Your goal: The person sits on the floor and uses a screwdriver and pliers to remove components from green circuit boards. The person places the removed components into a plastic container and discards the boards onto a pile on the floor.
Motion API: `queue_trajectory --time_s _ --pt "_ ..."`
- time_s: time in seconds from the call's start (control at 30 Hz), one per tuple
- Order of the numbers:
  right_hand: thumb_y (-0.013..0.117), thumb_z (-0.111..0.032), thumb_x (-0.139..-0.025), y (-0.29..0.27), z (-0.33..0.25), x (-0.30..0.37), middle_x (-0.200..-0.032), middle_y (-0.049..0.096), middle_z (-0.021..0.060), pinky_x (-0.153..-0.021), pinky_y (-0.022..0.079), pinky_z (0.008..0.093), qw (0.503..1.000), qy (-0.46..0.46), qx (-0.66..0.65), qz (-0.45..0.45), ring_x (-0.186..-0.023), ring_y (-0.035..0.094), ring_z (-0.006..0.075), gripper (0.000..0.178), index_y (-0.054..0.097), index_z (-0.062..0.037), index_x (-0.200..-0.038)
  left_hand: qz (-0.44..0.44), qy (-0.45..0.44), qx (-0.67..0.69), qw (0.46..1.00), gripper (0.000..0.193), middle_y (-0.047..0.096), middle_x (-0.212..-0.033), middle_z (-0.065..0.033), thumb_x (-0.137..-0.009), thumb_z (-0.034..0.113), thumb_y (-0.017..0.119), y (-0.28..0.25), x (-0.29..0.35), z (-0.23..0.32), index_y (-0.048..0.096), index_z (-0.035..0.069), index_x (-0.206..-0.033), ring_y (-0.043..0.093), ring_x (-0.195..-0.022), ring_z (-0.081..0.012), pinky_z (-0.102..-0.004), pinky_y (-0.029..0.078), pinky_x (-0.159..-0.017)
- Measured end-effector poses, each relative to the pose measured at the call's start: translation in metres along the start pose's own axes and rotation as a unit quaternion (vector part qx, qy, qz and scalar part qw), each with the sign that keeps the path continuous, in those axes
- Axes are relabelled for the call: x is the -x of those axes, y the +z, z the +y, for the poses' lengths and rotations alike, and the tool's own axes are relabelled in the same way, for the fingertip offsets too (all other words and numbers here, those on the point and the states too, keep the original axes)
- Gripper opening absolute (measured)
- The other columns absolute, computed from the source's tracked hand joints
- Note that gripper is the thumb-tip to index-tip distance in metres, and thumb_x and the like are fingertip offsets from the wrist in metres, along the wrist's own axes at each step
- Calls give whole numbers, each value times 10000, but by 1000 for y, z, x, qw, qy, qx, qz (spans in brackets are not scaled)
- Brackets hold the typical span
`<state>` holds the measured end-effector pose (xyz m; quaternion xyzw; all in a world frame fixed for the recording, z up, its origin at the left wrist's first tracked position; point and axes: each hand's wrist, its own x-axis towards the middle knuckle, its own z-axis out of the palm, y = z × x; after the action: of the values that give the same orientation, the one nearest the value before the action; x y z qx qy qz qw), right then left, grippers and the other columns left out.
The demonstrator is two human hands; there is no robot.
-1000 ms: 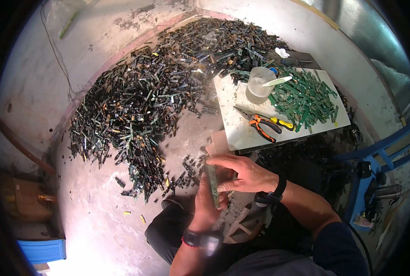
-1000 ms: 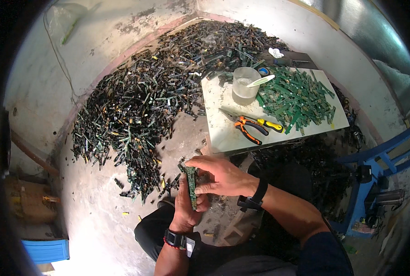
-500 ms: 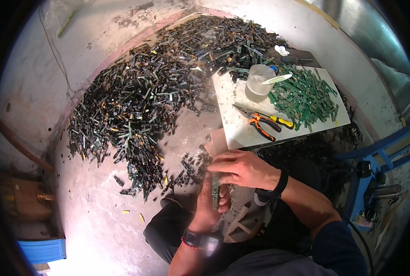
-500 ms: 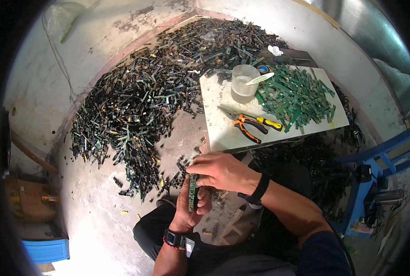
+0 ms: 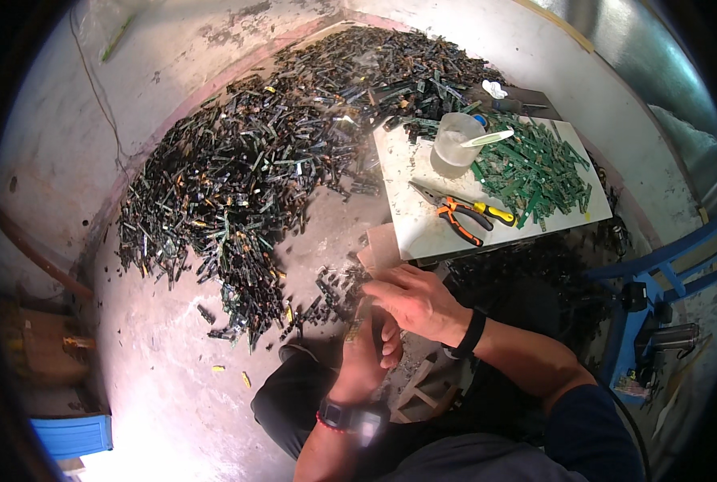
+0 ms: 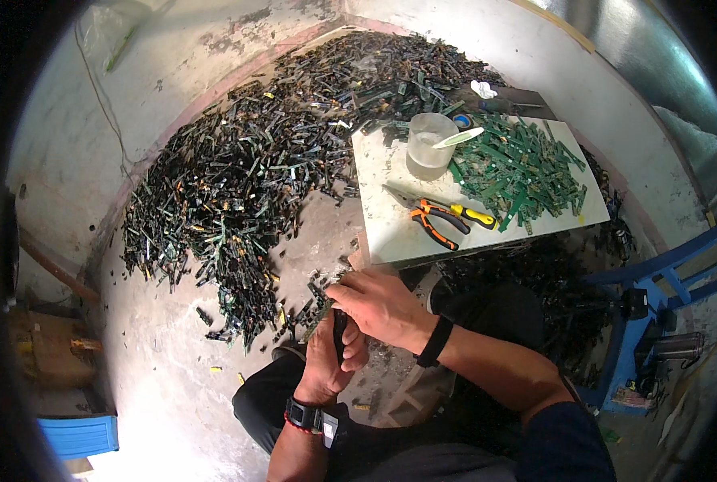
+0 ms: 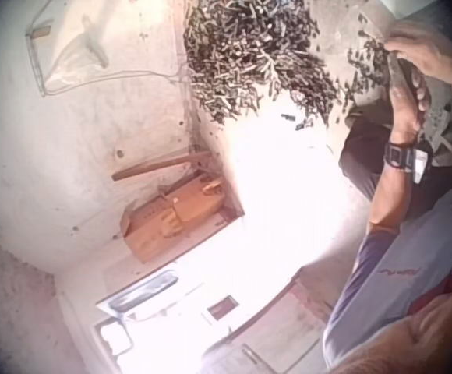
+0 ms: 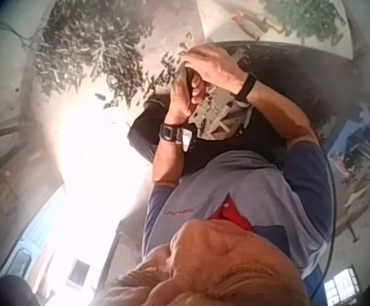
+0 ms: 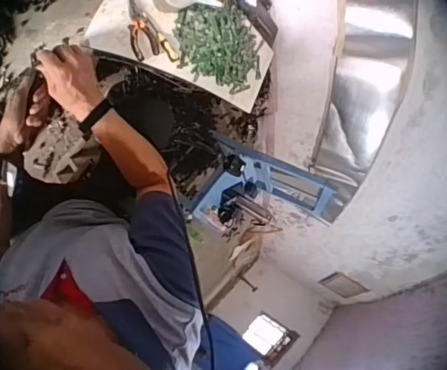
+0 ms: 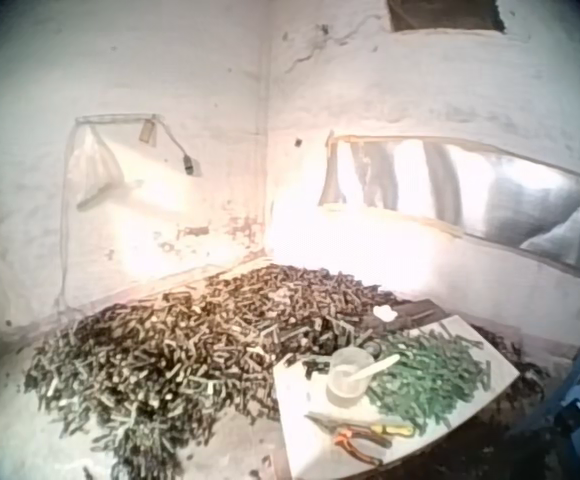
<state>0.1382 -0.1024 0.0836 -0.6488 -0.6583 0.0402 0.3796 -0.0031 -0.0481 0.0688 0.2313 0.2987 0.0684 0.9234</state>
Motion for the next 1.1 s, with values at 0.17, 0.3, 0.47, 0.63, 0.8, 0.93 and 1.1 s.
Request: queue_trajectory --time_s 0.17,0.3,0.47,0.63,0.8,0.93,1.1 --pt "676 10 -706 6 5 4 -921 637 116 -685 526 359 998 -21 30 54 -781 627 295 297 622 -29 -995 8 36 -46 998 504 344 -545 6 -986 519 298 2 -1 -1 393 113 -703 294 -402 -105 -222 253 -374" --pt "664 6 -734 8 4 4 -885 644 120 -669 524 369 998 7 20 60 -757 629 306 226 622 -16 -955 29 43 -43 998 475 381 -599 9 -996 484 312 6 -2 1 419 103 -734 325 -438 -96 -216 274 -376" --pt "628 -39 -817 9 2 3 -790 623 136 -614 494 391 996 55 -13 70 -710 609 324 75 604 2 -875 52 49 -39 997 452 403 -644 10 -1003 461 320 9 -2 0 433 95 -762 353 -471 -88 -210 281 -375" --pt "566 -110 -903 3 -6 0 -686 522 175 -552 421 367 976 189 -105 39 -594 515 328 142 557 17 -840 59 92 -104 989 460 387 -599 14 -996 488 315 7 -4 -6 440 110 -766 356 -455 -87 -219 283 -375" --pt "550 -146 -944 7 -2 3 -610 449 72 -510 351 278 962 212 -167 49 -560 367 117 186 577 14 -853 77 117 -127 982 501 393 -568 12 -982 526 322 3 -8 -9 449 109 -734 359 -439 -101 -237 279 -372" --pt "517 -197 -969 4 2 0 -751 566 5 -610 437 243 903 246 -351 25 -655 487 84 236 602 4 -1059 74 139 -110 981 511 404 -557 1 -981 527 319 -3 -10 -11 455 104 -729 352 -420 -110 -241 276 -369" --pt "489 -248 -985 -7 15 6 -988 602 23 -760 490 255 757 372 -530 -89 -855 575 91 316 571 -19 -1187 52 117 -139 982 512 399 -551 -8 -974 535 337 -1 -3 -7 467 95 -746 345 -412 -108 -236 281 -361"
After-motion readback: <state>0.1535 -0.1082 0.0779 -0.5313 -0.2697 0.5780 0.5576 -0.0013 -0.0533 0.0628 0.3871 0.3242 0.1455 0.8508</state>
